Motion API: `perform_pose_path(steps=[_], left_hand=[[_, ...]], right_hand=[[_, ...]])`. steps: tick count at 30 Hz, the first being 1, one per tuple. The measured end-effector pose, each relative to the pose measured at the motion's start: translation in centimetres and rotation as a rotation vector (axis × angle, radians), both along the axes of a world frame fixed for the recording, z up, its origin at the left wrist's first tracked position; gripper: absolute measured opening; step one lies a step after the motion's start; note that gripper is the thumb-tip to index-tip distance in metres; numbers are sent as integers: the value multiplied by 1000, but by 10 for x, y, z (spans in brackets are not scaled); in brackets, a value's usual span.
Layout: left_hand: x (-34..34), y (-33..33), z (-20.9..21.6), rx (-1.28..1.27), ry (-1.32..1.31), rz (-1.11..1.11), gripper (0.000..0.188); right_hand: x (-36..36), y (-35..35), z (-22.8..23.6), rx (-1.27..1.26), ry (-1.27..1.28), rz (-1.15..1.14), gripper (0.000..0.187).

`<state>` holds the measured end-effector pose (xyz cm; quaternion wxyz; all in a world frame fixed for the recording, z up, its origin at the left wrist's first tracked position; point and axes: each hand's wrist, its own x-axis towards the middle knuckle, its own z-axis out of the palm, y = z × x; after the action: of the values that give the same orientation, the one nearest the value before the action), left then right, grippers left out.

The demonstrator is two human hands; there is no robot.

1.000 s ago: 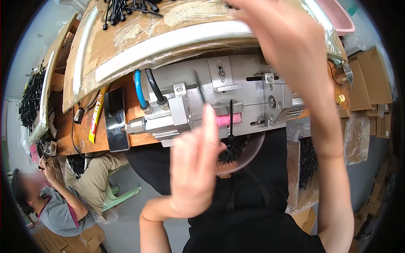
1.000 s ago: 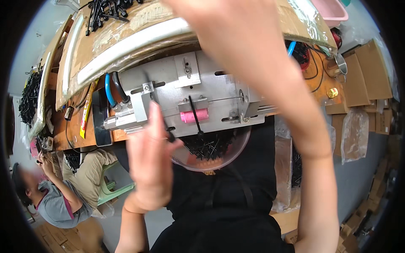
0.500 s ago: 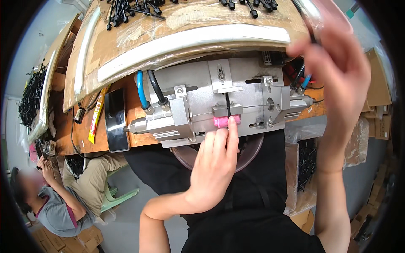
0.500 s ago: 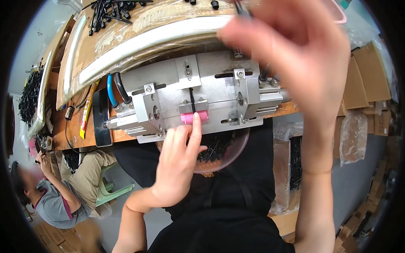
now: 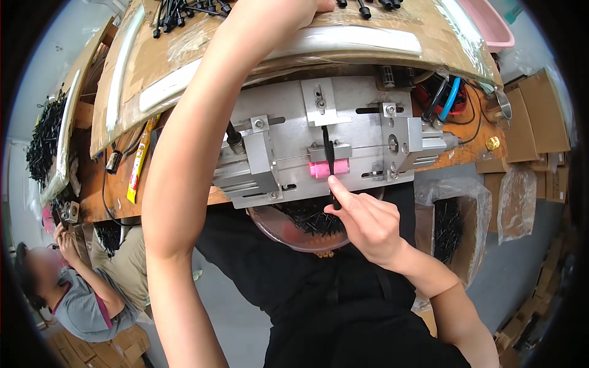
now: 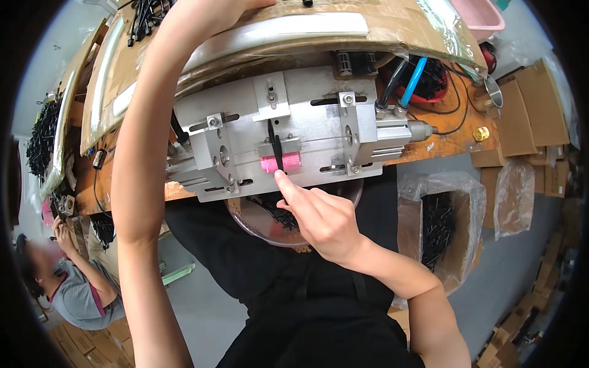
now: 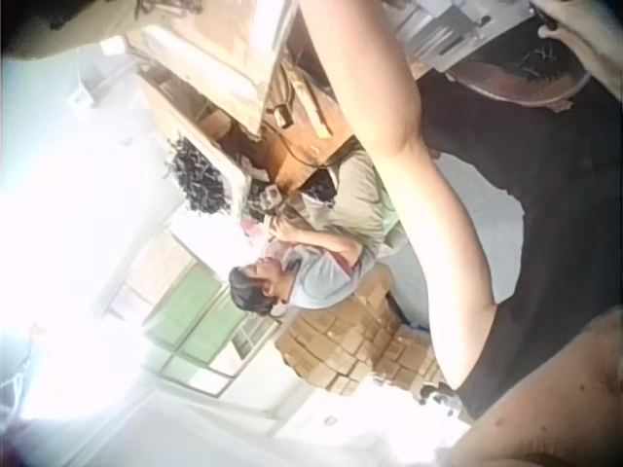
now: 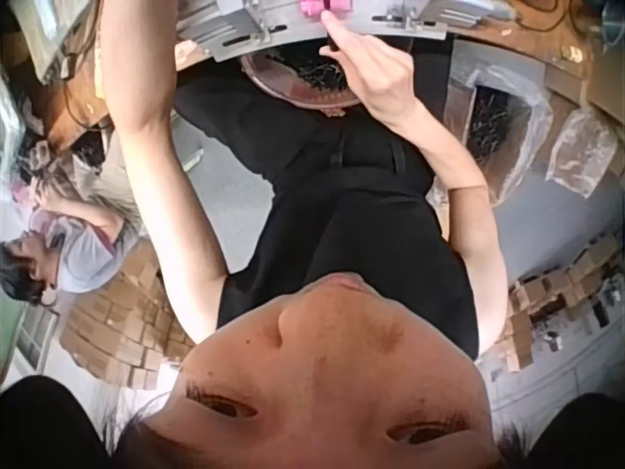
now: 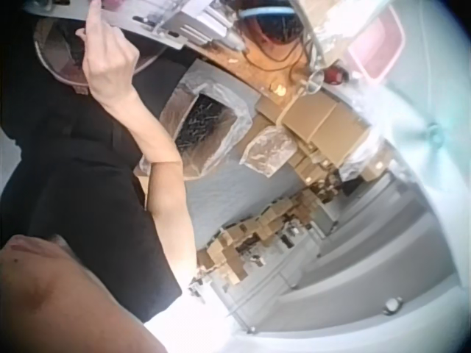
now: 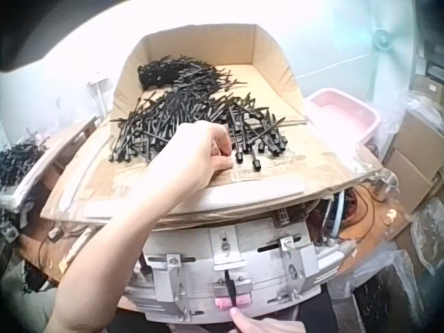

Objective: The person repeatedly picks up black tripod legs and inserts them into a metal jig on a workbench. They secure each leg using a pink lever mechanism and then remove the assembled unit. The process is repeated continuously throughout the video.

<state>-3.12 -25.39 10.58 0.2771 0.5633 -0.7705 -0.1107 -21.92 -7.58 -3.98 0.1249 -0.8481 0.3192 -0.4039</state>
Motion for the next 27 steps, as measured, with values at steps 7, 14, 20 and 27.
perform_pose_path(steps=[7, 14, 20, 27], left_hand=[[5, 69, 17, -80, 17, 62, 14], [47, 107, -6, -87, 153, -54, 27], [3, 197, -51, -207, -29, 185, 78], [-56, 224, -109, -88, -277, 96, 69]], right_hand=[[-6, 4, 9, 19, 5, -77, 60], [2, 2, 1, 4, 51, -44, 57], [-15, -66, 73, -243, 142, 79, 47], [-8, -237, 171, -298, 697, -196, 24]])
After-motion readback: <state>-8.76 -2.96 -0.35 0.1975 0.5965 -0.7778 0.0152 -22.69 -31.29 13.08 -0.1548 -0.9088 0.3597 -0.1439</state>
